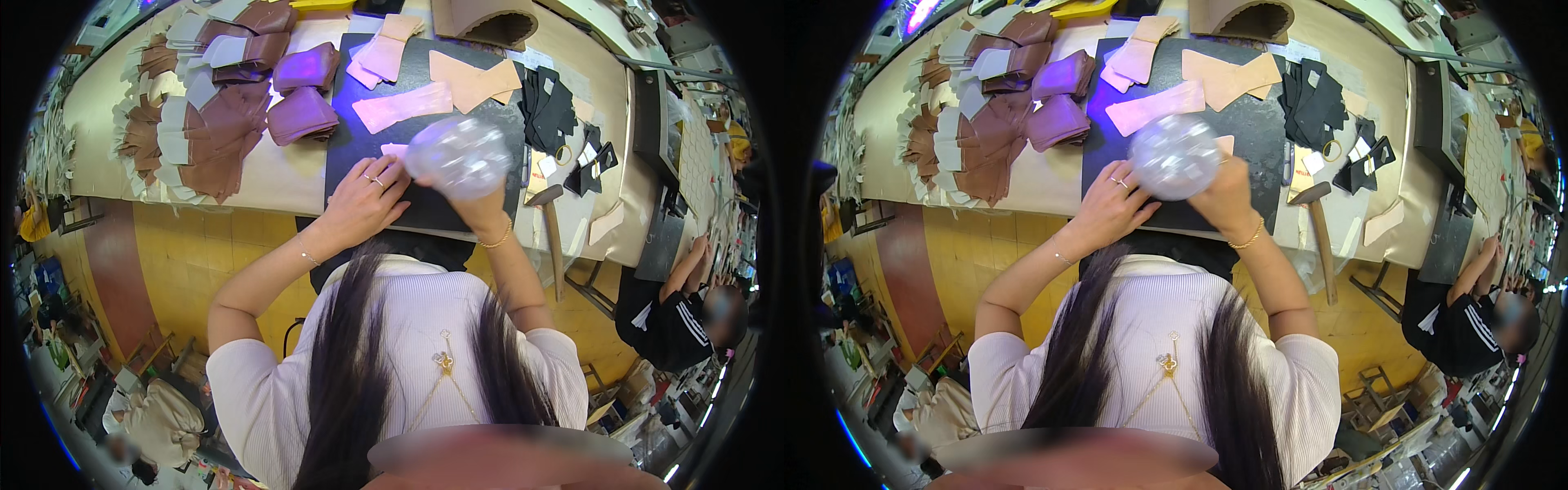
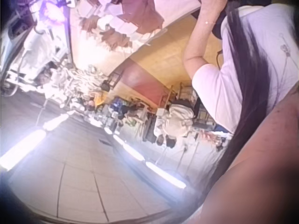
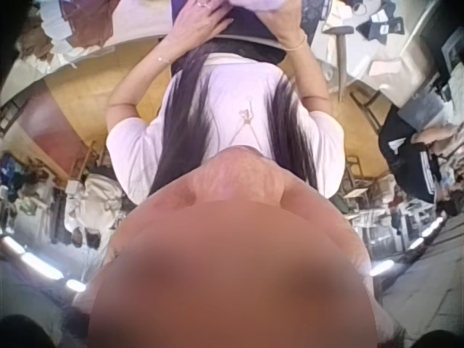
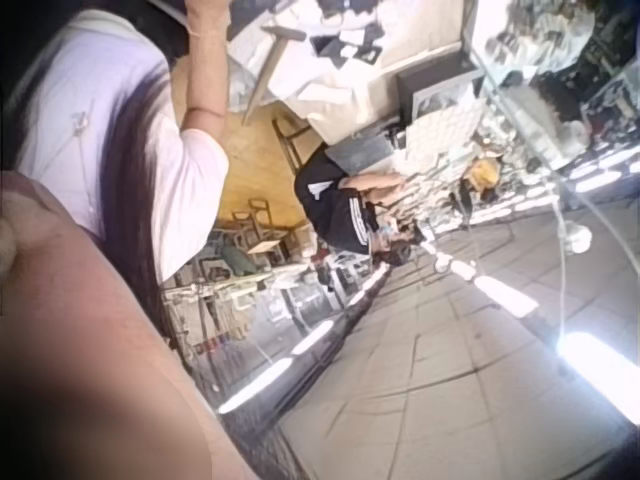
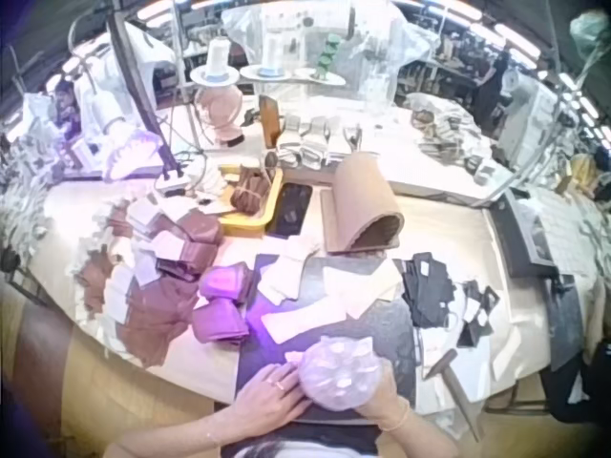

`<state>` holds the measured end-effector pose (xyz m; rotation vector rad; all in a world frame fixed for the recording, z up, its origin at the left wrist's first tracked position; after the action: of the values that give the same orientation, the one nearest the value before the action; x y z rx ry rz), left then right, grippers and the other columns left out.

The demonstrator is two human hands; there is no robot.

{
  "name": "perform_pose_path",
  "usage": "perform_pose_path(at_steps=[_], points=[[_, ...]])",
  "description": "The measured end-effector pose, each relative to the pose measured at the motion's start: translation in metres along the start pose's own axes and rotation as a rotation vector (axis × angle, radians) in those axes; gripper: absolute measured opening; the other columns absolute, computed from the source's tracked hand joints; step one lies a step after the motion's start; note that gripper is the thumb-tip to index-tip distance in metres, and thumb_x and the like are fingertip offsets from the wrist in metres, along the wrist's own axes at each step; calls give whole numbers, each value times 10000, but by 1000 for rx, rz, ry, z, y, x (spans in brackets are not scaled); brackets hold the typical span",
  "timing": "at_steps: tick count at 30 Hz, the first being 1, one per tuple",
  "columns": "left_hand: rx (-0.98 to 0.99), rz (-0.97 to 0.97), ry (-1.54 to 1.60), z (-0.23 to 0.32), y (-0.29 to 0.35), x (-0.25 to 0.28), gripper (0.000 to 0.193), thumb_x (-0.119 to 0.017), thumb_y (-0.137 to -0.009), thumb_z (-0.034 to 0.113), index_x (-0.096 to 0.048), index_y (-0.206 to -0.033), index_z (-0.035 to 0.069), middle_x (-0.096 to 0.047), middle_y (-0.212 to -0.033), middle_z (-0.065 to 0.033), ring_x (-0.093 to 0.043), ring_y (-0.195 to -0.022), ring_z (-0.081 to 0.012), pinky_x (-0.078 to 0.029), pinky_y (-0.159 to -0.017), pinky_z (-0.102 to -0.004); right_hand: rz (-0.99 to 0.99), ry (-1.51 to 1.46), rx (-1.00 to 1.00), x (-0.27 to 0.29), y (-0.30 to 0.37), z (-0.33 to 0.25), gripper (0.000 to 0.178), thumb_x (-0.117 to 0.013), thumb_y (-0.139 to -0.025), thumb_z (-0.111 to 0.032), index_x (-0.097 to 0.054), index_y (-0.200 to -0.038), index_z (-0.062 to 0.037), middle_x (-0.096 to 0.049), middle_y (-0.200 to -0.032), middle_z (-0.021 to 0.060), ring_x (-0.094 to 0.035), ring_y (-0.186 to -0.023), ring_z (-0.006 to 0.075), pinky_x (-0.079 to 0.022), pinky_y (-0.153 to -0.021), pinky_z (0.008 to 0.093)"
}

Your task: The person assembles small leather pieces by hand. They pick up black and beige leather cutouts, apply glue from a bottle to the edges, and press the pieces together to form a small wallet-like item.

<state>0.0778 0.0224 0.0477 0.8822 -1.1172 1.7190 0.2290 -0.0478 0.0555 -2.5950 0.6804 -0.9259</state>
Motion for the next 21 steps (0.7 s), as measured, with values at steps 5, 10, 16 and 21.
perform_pose_path(at_steps=[5,10,16,21], points=[[-8,-33,21,-5,12,-13,425,-724,-807,226,-616,-1159,15,-577,-1211,-122,-522,-1194,-297,-415,-997,-425,-54,330,152,12,9,-2,549,-806,-783,-251,-624,-1250,-29,-719,-1087,136,-729,-880,262,-577,-772,350],[46,-20,59,-7,11,-13,394,-746,-793,214,-635,-1135,52,-574,-1239,-136,-509,-1233,-315,-400,-1016,-462,326,65,-202,87,12,30,425,-862,-723,-87,-690,-1107,-26,-730,-1067,93,-722,-889,196,-568,-761,312],[72,-30,57,-11,12,-13,362,-733,-804,261,-635,-1113,101,-538,-1273,-130,-469,-1266,-330,-382,-1037,-486,61,158,34,-6,8,3,379,-814,-786,-193,-678,-1095,-21,-715,-979,145,-716,-824,283,-569,-721,368],[78,-23,27,-12,15,-15,386,-752,-802,248,-644,-1146,110,-556,-1276,-132,-471,-1282,-337,-373,-1044,-506,263,86,-148,58,-3,13,290,-828,-777,-148,-733,-1031,-44,-750,-967,99,-735,-833,221,-573,-715,336]])
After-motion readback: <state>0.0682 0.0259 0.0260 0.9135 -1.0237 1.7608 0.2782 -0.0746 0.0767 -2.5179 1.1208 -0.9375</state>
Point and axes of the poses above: each hand's wrist, its own y-axis away from the middle knuckle, its own x-axis out of the back of the hand, z = x × y, the point moved 6 cm from there along -y, towards the middle knuckle
